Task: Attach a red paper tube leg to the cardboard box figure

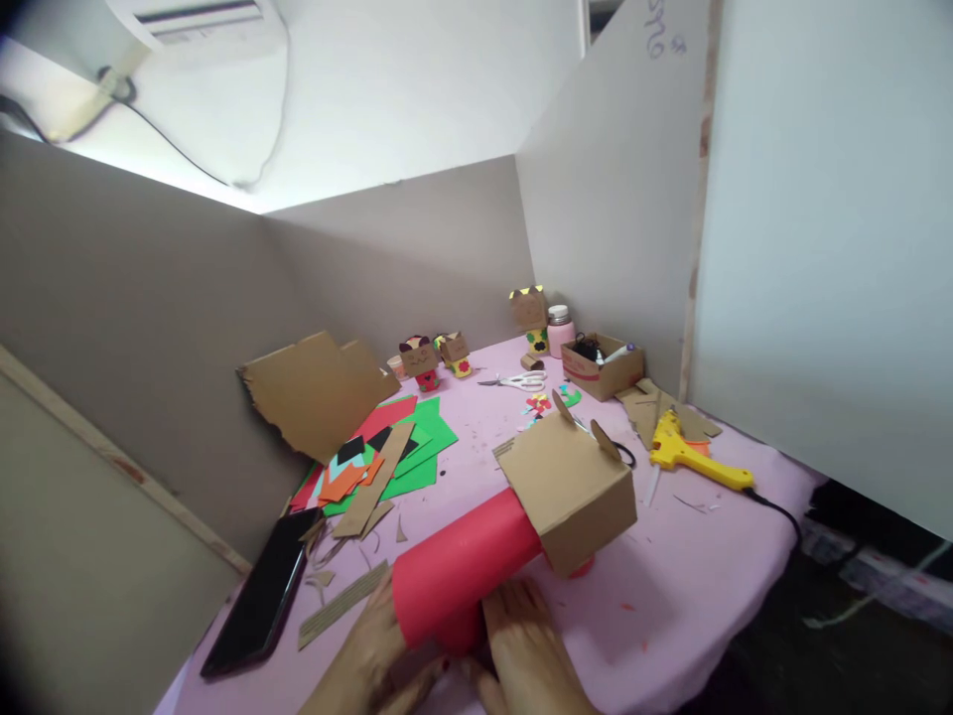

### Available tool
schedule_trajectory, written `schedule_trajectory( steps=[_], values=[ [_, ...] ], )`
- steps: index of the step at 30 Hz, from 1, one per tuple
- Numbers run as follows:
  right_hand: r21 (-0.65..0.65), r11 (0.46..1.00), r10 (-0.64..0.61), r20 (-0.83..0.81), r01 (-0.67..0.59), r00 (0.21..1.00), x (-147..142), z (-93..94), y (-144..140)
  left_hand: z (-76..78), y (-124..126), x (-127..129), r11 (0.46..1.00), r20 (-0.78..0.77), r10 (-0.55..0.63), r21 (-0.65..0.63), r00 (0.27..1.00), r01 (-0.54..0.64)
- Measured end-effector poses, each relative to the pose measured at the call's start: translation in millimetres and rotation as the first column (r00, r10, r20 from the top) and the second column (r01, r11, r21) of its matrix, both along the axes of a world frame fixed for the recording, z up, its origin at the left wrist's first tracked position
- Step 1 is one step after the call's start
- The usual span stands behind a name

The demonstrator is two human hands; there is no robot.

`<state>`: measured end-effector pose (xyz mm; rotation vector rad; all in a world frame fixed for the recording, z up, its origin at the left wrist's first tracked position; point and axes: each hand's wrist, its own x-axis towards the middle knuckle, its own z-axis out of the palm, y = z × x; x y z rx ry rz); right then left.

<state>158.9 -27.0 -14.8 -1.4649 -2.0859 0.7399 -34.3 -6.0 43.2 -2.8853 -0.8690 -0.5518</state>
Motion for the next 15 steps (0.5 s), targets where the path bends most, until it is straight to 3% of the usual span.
schedule_trajectory(
  steps=[4, 12, 15],
  values=[
    [0.016, 1.0, 0.002, 0.008, -0.002, 1.0, 0, -4.7, 1, 0.7, -1, 1, 0.999, 0.043, 0.008, -0.039, 0.999, -0.006],
    [0.04, 0.999, -0.002, 0.017, 0.001, 1.0, 0, -7.9, 3, -3.9, 1, -2, 1.0, 0.055, -0.01, 0.006, 0.998, 0.01],
    [0.063, 0.998, 0.003, 0.037, -0.006, 0.999, 0, -17.8, 4, -14.2, 3, -5, 0.999, 0.068, -0.035, 0.025, 0.997, 0.033]
  ],
)
